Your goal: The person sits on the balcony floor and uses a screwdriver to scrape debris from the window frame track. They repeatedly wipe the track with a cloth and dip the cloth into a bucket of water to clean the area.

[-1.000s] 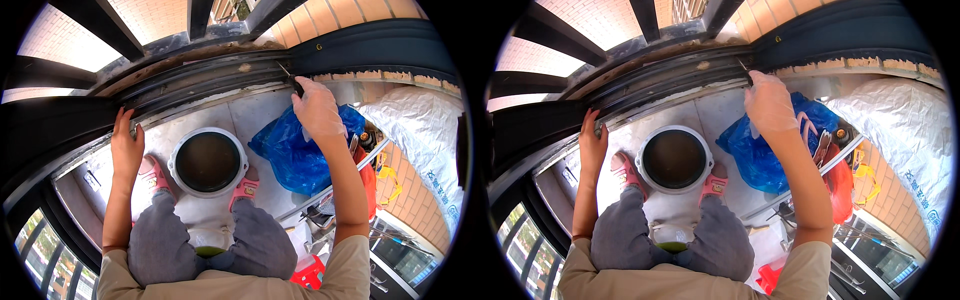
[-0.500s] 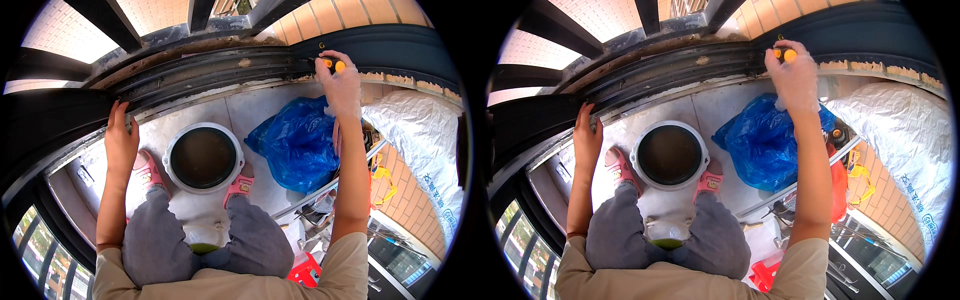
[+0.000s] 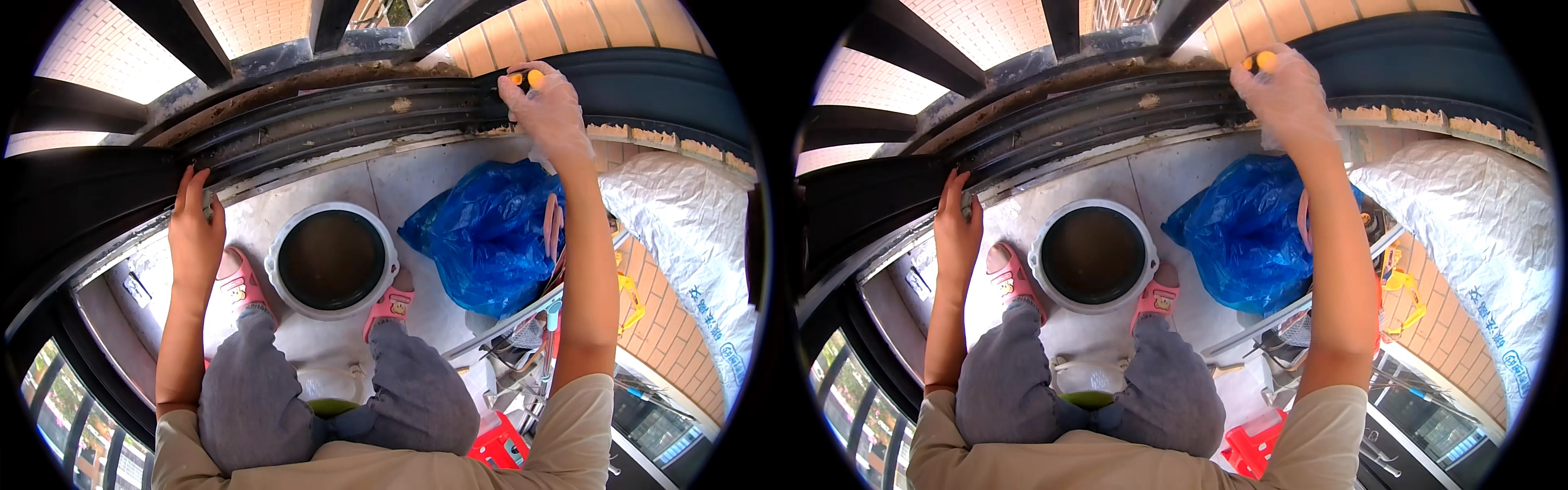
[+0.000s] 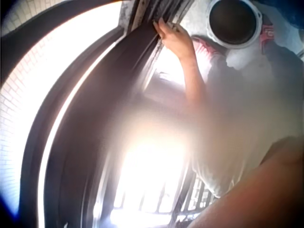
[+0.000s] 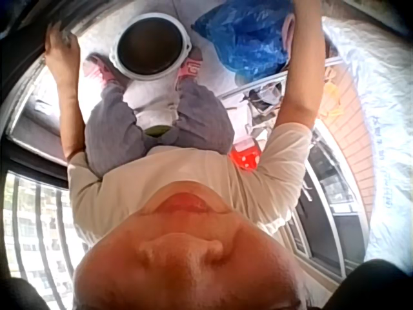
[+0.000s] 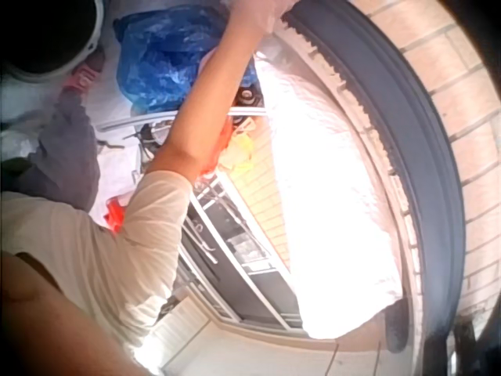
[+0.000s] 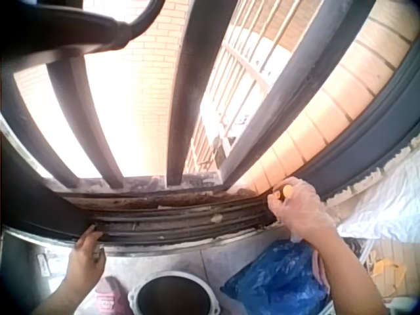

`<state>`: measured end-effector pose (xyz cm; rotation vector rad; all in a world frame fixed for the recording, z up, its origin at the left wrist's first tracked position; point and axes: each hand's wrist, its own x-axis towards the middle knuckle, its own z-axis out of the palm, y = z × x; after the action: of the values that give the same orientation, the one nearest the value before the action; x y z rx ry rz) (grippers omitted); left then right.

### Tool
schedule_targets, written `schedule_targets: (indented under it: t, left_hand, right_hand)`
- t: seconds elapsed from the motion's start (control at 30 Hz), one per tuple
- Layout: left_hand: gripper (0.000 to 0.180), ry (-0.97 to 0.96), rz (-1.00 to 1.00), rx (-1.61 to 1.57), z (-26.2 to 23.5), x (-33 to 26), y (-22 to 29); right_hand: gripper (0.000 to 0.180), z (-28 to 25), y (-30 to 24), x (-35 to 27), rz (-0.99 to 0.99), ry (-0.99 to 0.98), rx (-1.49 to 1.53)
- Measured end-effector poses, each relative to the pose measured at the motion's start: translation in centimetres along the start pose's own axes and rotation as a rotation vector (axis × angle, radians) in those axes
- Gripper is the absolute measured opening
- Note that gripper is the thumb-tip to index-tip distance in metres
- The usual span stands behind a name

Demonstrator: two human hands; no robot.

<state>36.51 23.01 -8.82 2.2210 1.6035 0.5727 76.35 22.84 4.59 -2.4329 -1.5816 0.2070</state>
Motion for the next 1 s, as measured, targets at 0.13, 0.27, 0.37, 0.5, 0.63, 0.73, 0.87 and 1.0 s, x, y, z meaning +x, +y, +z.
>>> schedule_targets:
  t: [0.13, 0.27, 0.37, 0.5, 0.63, 0.73, 0.87, 1.0]
  left_hand:
    - [0.035, 0.005, 0.011, 0.016, -0.2, 0.0, -0.1]
    - [0.035, 0.003, 0.007, 0.013, -0.1, 0.0, -0.2]
    - [0.035, -0.006, -0.003, 0.007, -0.2, 0.0, -0.1]
    - [0.035, -0.053, -0.112, -0.079, -0.3, 0.2, 0.7]
    - [0.036, 0.008, 0.008, 0.018, -0.1, 0.1, 0.0]
    - [0.035, -0.007, -0.015, 0.011, -0.3, 0.0, 0.0]
    - [0.035, -0.006, -0.022, 0.003, -0.2, 0.1, 0.1]
    - [0.036, -0.003, -0.024, -0.001, -0.1, 0.0, 0.2]
  right_hand:
    - [0.034, -1.0, -3.9, 0.2, 0.128, -0.219, 0.162]
    - [0.035, 0.3, -5.1, 0.1, 0.012, -0.174, 0.104]
    - [0.036, -1.1, -5.4, 0.6, 0.089, -0.136, 0.107]
    - [0.035, 0.2, -2.0, 1.4, -0.113, 0.026, -0.066]
    - [0.036, 0.3, -2.5, 0.5, 0.0, -0.032, 0.037]
    - [0.034, -0.6, -3.9, -0.1, 0.18, -0.09, 0.176]
    - [0.028, 0.8, -0.7, -1.5, 0.073, 0.071, 0.224]
    - [0.025, 3.3, 0.9, -4.6, -0.065, 0.132, 0.252]
